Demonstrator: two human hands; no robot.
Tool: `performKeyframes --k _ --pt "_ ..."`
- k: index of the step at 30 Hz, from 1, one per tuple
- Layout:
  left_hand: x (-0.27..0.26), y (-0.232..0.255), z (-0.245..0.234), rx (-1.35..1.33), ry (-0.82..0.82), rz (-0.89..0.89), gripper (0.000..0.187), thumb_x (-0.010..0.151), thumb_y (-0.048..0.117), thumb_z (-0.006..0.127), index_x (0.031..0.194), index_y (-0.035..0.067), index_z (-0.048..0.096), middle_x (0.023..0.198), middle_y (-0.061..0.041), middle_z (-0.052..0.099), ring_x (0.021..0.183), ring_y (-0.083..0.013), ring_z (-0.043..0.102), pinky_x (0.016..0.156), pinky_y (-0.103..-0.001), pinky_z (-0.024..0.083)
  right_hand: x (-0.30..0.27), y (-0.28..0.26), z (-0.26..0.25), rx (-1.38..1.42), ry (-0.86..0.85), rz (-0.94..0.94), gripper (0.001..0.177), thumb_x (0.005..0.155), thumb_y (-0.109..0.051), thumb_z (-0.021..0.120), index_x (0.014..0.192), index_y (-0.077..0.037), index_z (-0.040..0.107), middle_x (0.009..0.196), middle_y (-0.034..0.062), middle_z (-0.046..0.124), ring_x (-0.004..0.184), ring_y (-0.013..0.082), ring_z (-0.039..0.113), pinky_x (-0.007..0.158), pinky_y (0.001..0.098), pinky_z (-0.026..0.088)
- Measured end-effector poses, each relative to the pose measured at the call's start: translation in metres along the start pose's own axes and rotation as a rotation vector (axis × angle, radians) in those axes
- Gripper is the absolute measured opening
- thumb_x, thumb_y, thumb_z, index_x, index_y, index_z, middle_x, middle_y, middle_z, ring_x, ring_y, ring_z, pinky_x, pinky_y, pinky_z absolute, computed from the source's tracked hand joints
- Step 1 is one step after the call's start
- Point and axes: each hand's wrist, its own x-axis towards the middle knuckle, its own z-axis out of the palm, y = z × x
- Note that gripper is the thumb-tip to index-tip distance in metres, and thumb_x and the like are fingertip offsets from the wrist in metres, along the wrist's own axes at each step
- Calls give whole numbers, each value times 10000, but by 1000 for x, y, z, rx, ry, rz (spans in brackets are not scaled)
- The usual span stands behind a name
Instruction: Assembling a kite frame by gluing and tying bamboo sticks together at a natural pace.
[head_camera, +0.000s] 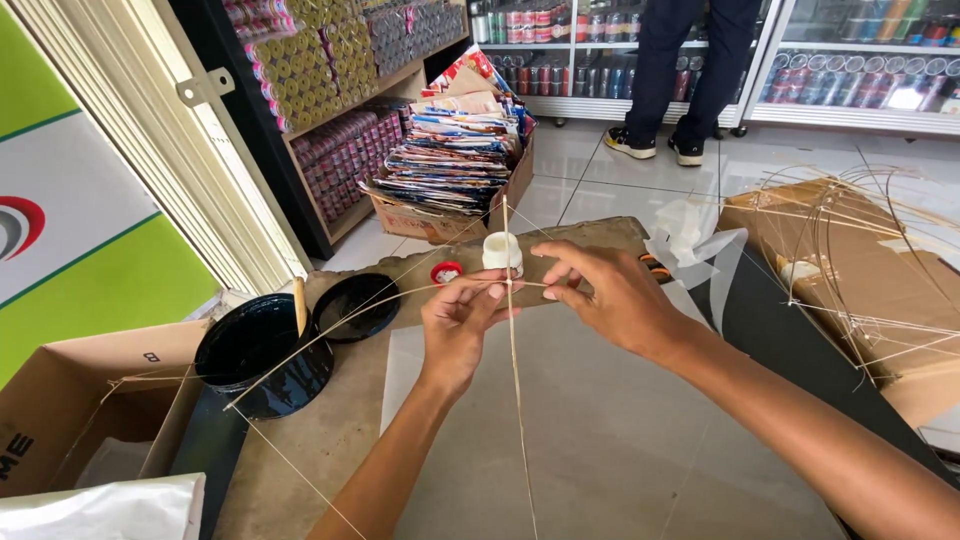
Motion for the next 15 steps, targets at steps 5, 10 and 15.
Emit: performKeyframes --k 5,10,15 --pt "-2 1 3 -32 14 24 192 943 -2 689 1110 -95 673 1149 -282 738 1026 -388 754 774 -433 692 0 -3 -2 34 6 -21 503 880 -101 748 1368 -139 633 963 60 804 874 280 762 832 441 595" --pt "-3 1 3 -47 33 29 214 941 2 693 1125 -104 666 1121 -279 737 999 -386 759 767 -427 697 0 -1 1 61 9 -23 503 874 -86 755 1362 -127 642 958 61 807 865 267 767 832 431 594" --pt "-3 -1 1 -70 39 32 223 926 -26 696 1127 -116 657 1099 -271 733 990 -398 757 774 -434 698 -1 -1 2 55 32 -34 501 869 -85 762 1356 -120 648 949 62 805 866 274 763 848 436 587"
